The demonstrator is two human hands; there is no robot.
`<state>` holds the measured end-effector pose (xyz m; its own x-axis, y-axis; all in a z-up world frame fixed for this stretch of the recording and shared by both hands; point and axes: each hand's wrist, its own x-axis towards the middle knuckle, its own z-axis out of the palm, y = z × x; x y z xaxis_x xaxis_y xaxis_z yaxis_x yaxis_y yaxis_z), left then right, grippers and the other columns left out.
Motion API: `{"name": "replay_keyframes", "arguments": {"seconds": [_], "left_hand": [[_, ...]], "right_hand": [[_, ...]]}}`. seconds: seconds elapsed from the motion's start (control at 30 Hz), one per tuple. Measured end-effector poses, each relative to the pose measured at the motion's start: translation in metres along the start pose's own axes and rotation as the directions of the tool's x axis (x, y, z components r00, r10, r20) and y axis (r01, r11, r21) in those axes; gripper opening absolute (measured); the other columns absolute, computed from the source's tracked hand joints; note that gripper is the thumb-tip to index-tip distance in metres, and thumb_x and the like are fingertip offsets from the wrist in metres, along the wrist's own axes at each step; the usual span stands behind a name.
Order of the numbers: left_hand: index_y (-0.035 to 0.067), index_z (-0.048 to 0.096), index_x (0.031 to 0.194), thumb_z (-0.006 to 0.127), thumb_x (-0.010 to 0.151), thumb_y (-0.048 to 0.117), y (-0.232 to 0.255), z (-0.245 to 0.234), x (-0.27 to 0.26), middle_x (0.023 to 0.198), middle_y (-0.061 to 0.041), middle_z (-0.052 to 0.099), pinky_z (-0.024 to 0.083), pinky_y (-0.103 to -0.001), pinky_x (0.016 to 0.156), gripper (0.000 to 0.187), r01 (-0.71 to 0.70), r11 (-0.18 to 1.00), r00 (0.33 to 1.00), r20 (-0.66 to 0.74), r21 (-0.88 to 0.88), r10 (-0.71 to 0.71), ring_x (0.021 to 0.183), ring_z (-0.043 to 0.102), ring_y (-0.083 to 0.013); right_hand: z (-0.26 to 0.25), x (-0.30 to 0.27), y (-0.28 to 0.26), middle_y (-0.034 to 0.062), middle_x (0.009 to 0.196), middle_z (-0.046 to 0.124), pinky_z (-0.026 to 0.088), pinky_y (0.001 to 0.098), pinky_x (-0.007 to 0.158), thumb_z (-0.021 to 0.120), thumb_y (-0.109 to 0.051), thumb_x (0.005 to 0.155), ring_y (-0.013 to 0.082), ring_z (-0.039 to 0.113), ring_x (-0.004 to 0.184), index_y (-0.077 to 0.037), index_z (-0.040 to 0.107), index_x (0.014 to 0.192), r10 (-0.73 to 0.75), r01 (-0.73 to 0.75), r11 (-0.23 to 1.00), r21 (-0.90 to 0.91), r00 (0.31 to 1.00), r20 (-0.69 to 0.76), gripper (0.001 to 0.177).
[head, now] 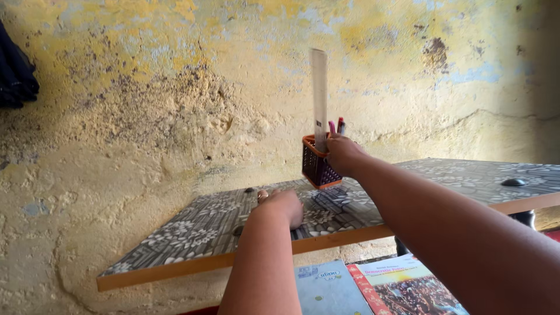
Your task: The person sits on the floor and organizes books, notebooks, and stationery items from a small table onto the floor. They handle a biology textbook, calculator, ruler, pens, and multiple notebooks, stacking them in piles.
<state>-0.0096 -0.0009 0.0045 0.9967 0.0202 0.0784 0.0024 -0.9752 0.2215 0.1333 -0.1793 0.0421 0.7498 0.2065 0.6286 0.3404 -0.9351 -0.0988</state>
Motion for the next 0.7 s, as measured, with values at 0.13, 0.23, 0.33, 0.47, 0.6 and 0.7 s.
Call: {"name": "replay_keyframes", "arguments": {"seconds": [0.13,0.23,0.33,0.47,0.6,0.7], "left_hand": [[0.016,0.044,0.154,0.046,0.106,0.018,0.0,0.009,0.027,0.165,-0.009,0.027,0.011,-0.053,0.127,0.048,-0.092,0.976,0.995,-0.029,0.197,0.099,0.153,0.016,-0.0347],[0.014,0.05,0.146,0.045,0.106,0.021,-0.003,0.014,0.032,0.155,-0.011,0.037,0.02,-0.051,0.121,0.041,-0.079,0.971,0.996,-0.018,0.225,0.085,0.144,0.028,-0.0338],[0.012,0.056,0.138,0.044,0.106,0.024,0.002,0.013,0.018,0.146,-0.012,0.047,0.029,-0.05,0.116,0.037,-0.061,0.979,0.997,-0.032,0.192,0.068,0.135,0.04,-0.0329],[0.009,0.065,0.128,0.042,0.106,0.029,0.013,0.013,-0.033,0.134,-0.015,0.06,0.04,-0.047,0.108,0.037,-0.045,0.99,0.995,-0.078,0.133,0.056,0.123,0.056,-0.0316],[0.006,0.073,0.117,0.041,0.106,0.033,0.013,0.0,-0.116,0.122,-0.017,0.073,0.052,-0.045,0.101,0.044,-0.038,0.999,0.985,-0.17,0.006,0.039,0.11,0.072,-0.0304],[0.006,0.074,0.116,0.038,0.108,0.037,0.018,0.008,-0.178,0.114,-0.015,0.079,0.055,-0.043,0.1,0.047,-0.067,0.99,0.977,-0.211,-0.125,0.039,0.104,0.078,-0.0284]], "right_hand": [[-0.012,-0.017,-0.008,0.0175,0.113,0.07,0.053,0.0479,0.092,0.054,-0.014,0.097,0.0349,0.067,0.106,-0.01,0.07,0.116,0.05,-0.035,0.983,0.181,0.996,-0.08,0.026],[-0.033,-0.035,-0.023,0.0165,0.108,0.071,0.053,0.0471,0.092,0.053,-0.014,0.097,0.0331,0.069,0.102,-0.005,0.07,0.108,-0.035,0.049,0.988,0.149,0.994,-0.099,0.022],[-0.063,-0.065,-0.029,0.0176,0.108,0.071,0.052,0.0469,0.091,0.057,-0.012,0.09,0.035,0.066,0.105,-0.003,0.071,0.103,-0.19,0.215,0.97,0.117,0.962,-0.196,0.022],[-0.117,-0.119,-0.03,0.015,0.104,0.072,0.054,0.0461,0.089,0.059,-0.017,0.093,0.0332,0.07,0.099,-0.006,0.072,0.106,-0.157,0.163,0.981,0.102,0.985,-0.064,0.021],[-0.184,-0.179,-0.035,0.0136,0.102,0.073,0.055,0.0446,0.088,0.064,-0.02,0.092,0.0316,0.071,0.1,-0.006,0.07,0.106,-0.204,0.212,0.969,0.126,0.976,-0.073,0.021],[-0.221,-0.23,-0.034,0.015,0.104,0.074,0.055,0.0433,0.089,0.066,-0.02,0.09,0.0314,0.071,0.102,-0.006,0.07,0.108,-0.239,0.254,0.955,0.155,0.965,-0.105,0.023]]}}
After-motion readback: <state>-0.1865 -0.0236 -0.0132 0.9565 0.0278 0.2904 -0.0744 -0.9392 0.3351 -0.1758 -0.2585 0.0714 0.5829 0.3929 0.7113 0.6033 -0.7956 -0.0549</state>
